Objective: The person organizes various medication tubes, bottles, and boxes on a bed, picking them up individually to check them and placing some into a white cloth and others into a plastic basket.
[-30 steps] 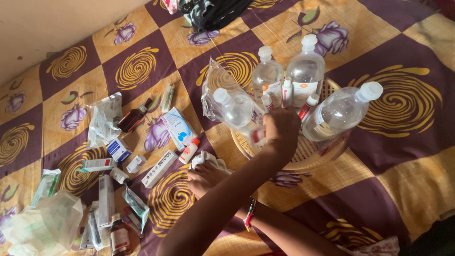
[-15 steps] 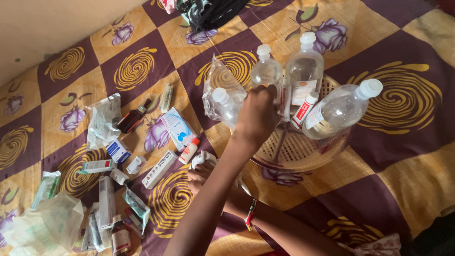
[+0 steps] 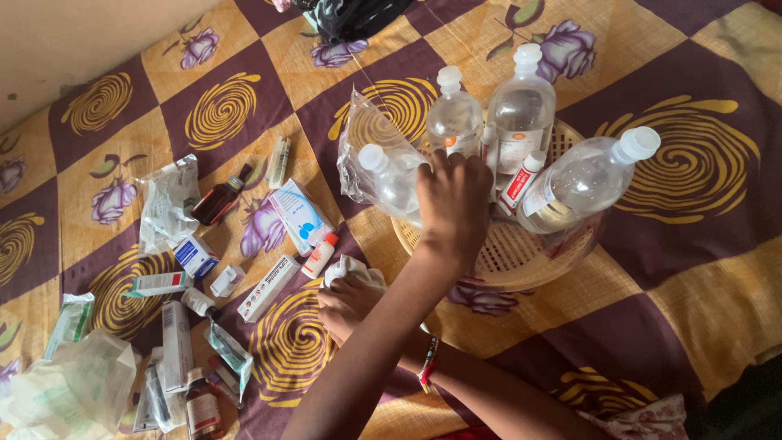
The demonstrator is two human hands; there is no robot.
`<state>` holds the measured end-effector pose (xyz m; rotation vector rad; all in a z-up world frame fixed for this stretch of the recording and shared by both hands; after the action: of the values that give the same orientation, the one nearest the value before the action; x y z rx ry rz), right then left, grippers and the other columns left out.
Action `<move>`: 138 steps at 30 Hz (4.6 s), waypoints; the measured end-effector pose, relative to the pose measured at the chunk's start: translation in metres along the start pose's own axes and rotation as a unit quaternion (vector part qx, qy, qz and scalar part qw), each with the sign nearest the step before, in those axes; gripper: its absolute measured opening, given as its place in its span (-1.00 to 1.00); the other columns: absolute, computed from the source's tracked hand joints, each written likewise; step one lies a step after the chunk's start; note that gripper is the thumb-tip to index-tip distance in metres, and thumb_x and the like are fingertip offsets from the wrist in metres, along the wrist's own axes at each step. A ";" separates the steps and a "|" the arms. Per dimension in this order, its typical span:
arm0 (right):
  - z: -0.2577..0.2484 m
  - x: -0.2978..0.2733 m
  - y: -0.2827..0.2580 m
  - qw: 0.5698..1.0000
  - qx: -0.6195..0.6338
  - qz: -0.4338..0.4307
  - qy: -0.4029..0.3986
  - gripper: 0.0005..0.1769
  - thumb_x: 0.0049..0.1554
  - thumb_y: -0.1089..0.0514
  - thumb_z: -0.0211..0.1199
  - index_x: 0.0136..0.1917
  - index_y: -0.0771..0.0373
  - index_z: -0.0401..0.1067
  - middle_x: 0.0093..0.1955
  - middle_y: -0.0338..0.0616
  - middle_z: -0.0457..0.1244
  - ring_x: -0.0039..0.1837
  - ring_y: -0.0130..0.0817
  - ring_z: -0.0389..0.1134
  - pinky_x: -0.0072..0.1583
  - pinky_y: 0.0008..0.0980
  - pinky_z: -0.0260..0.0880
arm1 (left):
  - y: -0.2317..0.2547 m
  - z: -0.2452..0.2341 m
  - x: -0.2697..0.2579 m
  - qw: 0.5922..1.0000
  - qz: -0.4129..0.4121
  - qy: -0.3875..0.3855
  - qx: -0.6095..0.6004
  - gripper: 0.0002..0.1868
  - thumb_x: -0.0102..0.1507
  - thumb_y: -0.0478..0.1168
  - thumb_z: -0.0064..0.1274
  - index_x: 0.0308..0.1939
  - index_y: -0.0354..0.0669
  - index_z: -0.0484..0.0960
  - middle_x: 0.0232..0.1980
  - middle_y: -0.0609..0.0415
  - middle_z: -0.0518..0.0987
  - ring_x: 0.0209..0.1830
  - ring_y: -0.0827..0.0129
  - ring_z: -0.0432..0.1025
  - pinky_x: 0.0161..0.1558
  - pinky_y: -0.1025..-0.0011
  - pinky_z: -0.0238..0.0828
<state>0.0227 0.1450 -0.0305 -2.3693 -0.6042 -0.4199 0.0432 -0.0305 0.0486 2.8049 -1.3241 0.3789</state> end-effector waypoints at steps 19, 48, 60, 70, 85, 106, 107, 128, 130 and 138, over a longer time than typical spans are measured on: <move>0.003 0.000 0.002 0.999 -0.049 -0.024 0.004 -0.66 -0.03 -0.06 0.32 -0.25 0.29 0.51 0.01 -0.12 0.28 0.21 -0.19 0.27 0.27 -0.13 0.21 | 0.000 -0.014 0.000 0.999 -0.015 -0.006 0.047 -0.72 0.09 -0.15 0.26 -0.17 -0.19 0.66 0.01 -0.04 0.56 0.13 0.14 0.39 0.04 0.22 0.37; 0.001 0.037 -0.023 0.996 -0.044 0.063 0.043 -0.81 0.01 0.29 0.27 -0.05 0.27 0.52 -0.15 -0.03 0.39 -0.06 -0.01 0.40 -0.02 -0.09 0.43 | -0.344 0.063 -0.276 0.905 -0.370 0.069 -0.199 -0.49 0.07 -0.10 0.35 0.08 -0.09 0.64 0.08 -0.10 0.59 0.11 0.01 0.43 0.15 0.07 0.35; 0.003 0.032 -0.019 0.986 -0.024 0.091 0.139 -0.80 0.09 0.31 0.25 0.03 0.28 0.47 -0.07 0.01 0.37 0.00 -0.01 0.40 0.02 -0.12 0.40 | -0.330 0.077 -0.242 0.869 -0.389 0.049 -0.301 -0.45 0.14 0.00 0.28 -0.04 -0.33 0.43 -0.20 -0.26 0.63 -0.17 -0.12 0.55 -0.14 0.05 0.49; -0.019 0.010 0.009 0.941 -0.022 0.184 0.283 -0.84 0.30 0.27 0.27 0.10 0.37 0.37 -0.02 0.05 0.26 0.01 -0.05 0.32 0.06 -0.18 0.31 | -0.245 0.122 -0.203 0.846 -0.196 -0.091 -0.488 0.11 0.17 0.05 0.28 0.42 -0.66 -0.06 -0.04 -0.38 0.61 0.03 -0.03 0.54 -0.04 0.15 0.50; -0.023 0.011 -0.015 0.966 -0.109 0.080 0.221 -0.75 0.29 0.41 0.26 0.22 0.29 0.55 0.17 0.00 0.25 0.20 -0.13 0.35 0.22 -0.25 0.37 | -0.192 0.180 -0.248 0.618 -0.225 0.017 -0.753 -0.21 0.45 0.05 -0.28 0.61 -0.41 -0.07 0.59 -0.28 0.22 0.53 0.09 0.22 0.47 0.31 0.09; 0.000 0.035 -0.045 0.984 -0.120 0.034 0.131 -0.75 0.12 0.35 0.31 0.09 0.27 0.60 0.07 -0.10 0.32 0.09 -0.13 0.36 0.11 -0.20 0.37 | -0.226 0.138 -0.242 0.468 -0.225 0.094 -0.850 -0.68 0.36 -0.15 -0.26 0.18 -0.01 0.36 0.00 0.22 0.47 -0.03 0.53 0.35 0.02 0.50 0.31; -0.005 0.033 -0.040 0.976 -0.144 0.054 0.156 -0.71 0.16 0.37 0.30 0.15 0.25 0.62 0.09 -0.09 0.32 0.10 -0.13 0.36 0.12 -0.20 0.36 | -0.224 0.138 -0.240 0.495 -0.205 0.084 -0.840 -0.74 0.43 -0.12 -0.24 0.14 -0.10 0.38 -0.03 0.19 0.44 -0.04 0.51 0.32 0.01 0.48 0.30; -0.003 0.018 -0.033 0.973 -0.152 0.006 0.175 -0.81 0.31 0.38 0.37 0.17 0.22 0.60 0.13 -0.19 0.32 0.11 -0.23 0.33 0.14 -0.31 0.31 | -0.227 0.155 -0.246 0.592 -0.211 0.027 -0.778 -0.40 0.52 0.14 -0.28 0.35 -0.33 0.44 0.13 0.01 0.56 0.11 0.39 0.40 0.18 0.40 0.35; -0.006 0.020 -0.039 0.963 -0.184 0.001 0.196 -0.82 0.33 0.40 0.38 0.19 0.26 0.59 0.14 -0.19 0.32 0.15 -0.24 0.34 0.18 -0.30 0.32 | -0.226 0.151 -0.248 0.604 -0.214 0.005 -0.768 -0.39 0.53 0.12 -0.27 0.29 -0.40 0.50 0.04 -0.05 0.59 0.03 0.34 0.43 0.11 0.36 0.40; 0.011 0.039 -0.067 0.994 -0.096 -0.020 0.043 -0.75 0.00 0.39 0.32 -0.01 0.35 0.57 0.04 -0.09 0.35 0.13 -0.12 0.36 0.17 -0.20 0.39 | -0.239 0.151 -0.247 0.495 -0.247 0.103 -0.826 -0.53 0.51 0.11 -0.18 0.21 -0.23 0.46 -0.07 0.16 0.51 -0.12 0.47 0.34 -0.08 0.49 0.34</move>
<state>0.0221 0.2103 0.0131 -2.5095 -0.5959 -0.6193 0.1060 0.2918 -0.1321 1.1285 -0.1858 -0.4257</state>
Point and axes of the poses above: each hand's wrist, its own x-axis towards the middle knuckle, its own z-axis out of the palm, y = z × x, the point moved 6 cm from there along x, towards the middle knuckle
